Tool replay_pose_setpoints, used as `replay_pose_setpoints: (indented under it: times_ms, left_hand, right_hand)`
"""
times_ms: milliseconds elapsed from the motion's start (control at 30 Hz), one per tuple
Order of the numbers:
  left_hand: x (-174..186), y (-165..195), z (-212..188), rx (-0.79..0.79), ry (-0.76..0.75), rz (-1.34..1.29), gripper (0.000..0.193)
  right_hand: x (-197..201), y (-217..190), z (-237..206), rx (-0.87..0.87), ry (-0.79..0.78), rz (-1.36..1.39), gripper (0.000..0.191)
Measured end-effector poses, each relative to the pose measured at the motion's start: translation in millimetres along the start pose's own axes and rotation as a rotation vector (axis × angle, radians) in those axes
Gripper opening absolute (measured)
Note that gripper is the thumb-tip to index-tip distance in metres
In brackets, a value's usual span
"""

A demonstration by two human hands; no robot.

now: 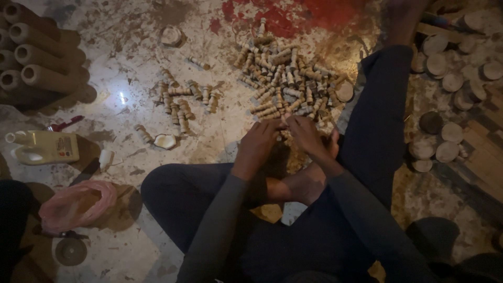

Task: The person sits on the floor and repeatedly picks up small wooden pieces, then joins them together by hand. The person handles the pieces one at a time, aligning and pressing them to form connected units.

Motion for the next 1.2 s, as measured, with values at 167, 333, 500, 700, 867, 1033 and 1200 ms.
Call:
replay_pose_setpoints:
  times_ms: [167,333,500,700,867,1033,1200]
  left_hand:
    - [-14,1,2,-0.038,-0.057,0.124,0.038]
    - [-8,7,-2,-0.064,-0.006,0.108,0.042]
    - [4,18,1,-0.048,0.017,0.027,0.037]
    - [5,22,1,0.002,0.076,-0.103,0.025]
    - [-1,17,3,0.068,0.107,-0.112,0.025]
    - [6,13,4,0.021,0.191,-0.205,0.02]
    - [12,1,6,0.057,0.169,-0.408,0.021]
  right_hand:
    - [5,-9,-3,0.038,0.023,0.007,0.058]
    - [7,-14,-4,0.103,0.041,-0.006,0.059]
    - [6,0,-5,-0.035,0.001,0.136,0.058]
    - [-2,25,2,-0.103,-0.006,0.209,0.049]
    - [-8,25,6,-0.071,-0.012,0.069,0.054]
    - [-5,-12,-7,0.247,-0.064,0.073,0.045]
    - [-4,-46,-17,0.428,-0.114,-0.105,0.04]
Point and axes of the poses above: each hand's wrist, its own z-axis towards the middle knuckle, its own x-axis out of the back of the hand, y = z × x, the point moved 5 cm from there along z, towards the middle knuckle, and after that the axes turned 1 degree about -z, right-handed, at the moved point
